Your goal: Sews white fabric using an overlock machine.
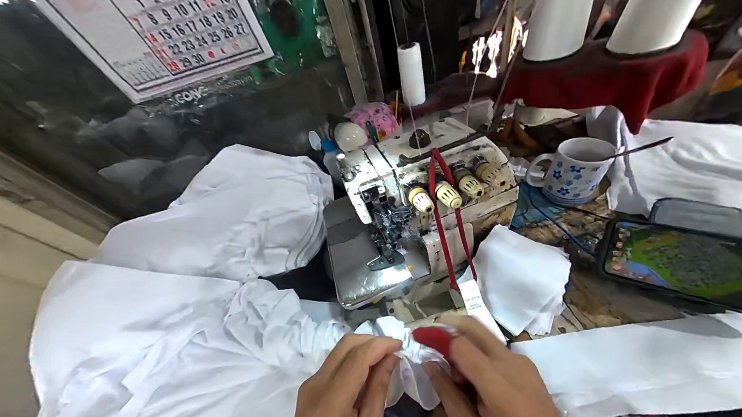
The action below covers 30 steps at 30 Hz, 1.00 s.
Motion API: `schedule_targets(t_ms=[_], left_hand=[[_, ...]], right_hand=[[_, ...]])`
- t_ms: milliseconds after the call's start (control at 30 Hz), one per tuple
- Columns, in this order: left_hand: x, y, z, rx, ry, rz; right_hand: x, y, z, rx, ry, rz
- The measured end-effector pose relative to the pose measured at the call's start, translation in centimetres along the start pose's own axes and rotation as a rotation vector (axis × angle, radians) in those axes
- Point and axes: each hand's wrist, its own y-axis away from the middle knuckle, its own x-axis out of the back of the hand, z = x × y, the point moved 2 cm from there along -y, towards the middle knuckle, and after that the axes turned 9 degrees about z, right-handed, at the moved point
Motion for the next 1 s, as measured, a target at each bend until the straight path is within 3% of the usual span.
schedule_targets(t_ms=[67,233,400,500,600,700,767,833,933,1000], left_hand=[[0.8,-0.5,0.1,0.002,-0.01,0.009],[2.6,-1.6,-0.8,-0.004,-0.035,-0.009],[2.6,-1.3,-3.0,0.018,-0.04,0.007],[5.0,-2.3,-2.1,0.117,0.174,-0.035],[8.3,-5.7,0.2,0.187,0.317,-0.169],[8.8,-11.5,1.2,0.056,0.087,-0.192],[6.5,-15.2,-1.6,0.004,-0.183,-0.237],[4.1,-17.3,-5.5,0.079,-0.291,-0.419],[2.6,-18.4,-8.5,0.167,-0.261,-0.627],[1.8,-18.7,-9.2,0.193,-0.304,-0.601]], right_hand=[[1.2,0.6,-1.0,-0.021,-0.031,-0.002],[1.8,1.5,1.4,0.037,0.161,-0.296],[0.4,-0.5,2.3,0.141,-0.015,-0.169],[0.7,-2.7,0.0,0.148,-0.275,-0.121],[1.9,-4.0,-3.2,0.048,-0.345,-0.087],[0.1,-5.2,-1.3,-0.194,-0.36,0.006],[-2.9,-5.5,2.2,-0.408,-0.366,0.082],[-5.0,-5.4,4.3,-0.53,-0.402,0.178],[-6.6,-5.5,4.8,-0.533,-0.47,0.299],[-7.6,-5.6,4.9,-0.52,-0.494,0.367]])
